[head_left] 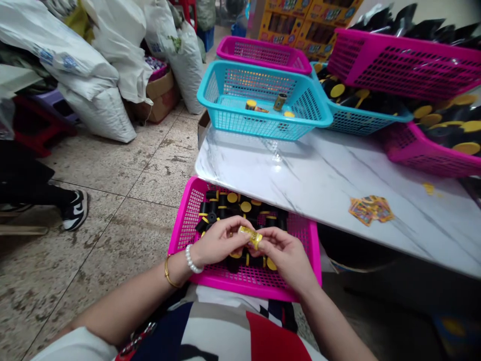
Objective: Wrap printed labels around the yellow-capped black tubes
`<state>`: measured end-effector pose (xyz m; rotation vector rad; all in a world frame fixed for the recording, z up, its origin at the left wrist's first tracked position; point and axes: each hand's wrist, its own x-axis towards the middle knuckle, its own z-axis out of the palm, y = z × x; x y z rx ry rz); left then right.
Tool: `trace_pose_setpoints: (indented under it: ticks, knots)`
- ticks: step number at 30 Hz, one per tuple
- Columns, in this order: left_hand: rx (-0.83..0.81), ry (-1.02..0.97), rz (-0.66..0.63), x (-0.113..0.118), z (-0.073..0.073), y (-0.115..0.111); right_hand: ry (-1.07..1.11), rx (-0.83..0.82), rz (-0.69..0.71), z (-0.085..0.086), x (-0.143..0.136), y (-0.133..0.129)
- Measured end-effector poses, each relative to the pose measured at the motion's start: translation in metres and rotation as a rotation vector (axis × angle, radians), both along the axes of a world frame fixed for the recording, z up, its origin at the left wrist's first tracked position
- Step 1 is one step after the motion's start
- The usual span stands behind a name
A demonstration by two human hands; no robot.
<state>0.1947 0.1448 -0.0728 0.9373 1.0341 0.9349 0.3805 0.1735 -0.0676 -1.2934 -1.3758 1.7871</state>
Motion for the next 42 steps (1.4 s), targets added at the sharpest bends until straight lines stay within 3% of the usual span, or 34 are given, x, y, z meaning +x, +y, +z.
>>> trace_pose_setpoints:
  ticks: [5, 11, 14, 18, 22, 28, 35, 42]
  knots:
    - [-0.147, -0.12, -0.025, 0.001, -0.005, 0.003, 0.12, -0.016, 0.053, 0.003, 0.008, 0.003]
    - [-0.247, -0.477, -0.069, 0.01, -0.012, -0.004, 0.237, 0.036, -0.059, -0.007, 0.008, -0.004]
    - [-0.289, -0.435, 0.002, 0.014, -0.013, -0.005, 0.196, 0.078, -0.088, -0.01, 0.007, -0.006]
    - [-0.286, -0.352, 0.103, 0.018, -0.01, -0.004, 0.055, 0.357, -0.02, -0.004, 0.006, -0.005]
    - [-0.312, -0.452, 0.022, 0.016, -0.006, -0.003, 0.016, 0.539, 0.002, -0.002, 0.008, -0.004]
    - [-0.363, -0.367, 0.066, 0.015, -0.005, 0.001, 0.02, 0.573, 0.016, -0.002, 0.008, -0.006]
    - [-0.395, -0.45, 0.001, 0.019, -0.013, 0.0, -0.019, 0.685, 0.017, -0.001, 0.01, -0.007]
    - [-0.407, -0.505, 0.018, 0.023, -0.018, -0.001, -0.096, 0.733, 0.157, 0.001, 0.013, -0.009]
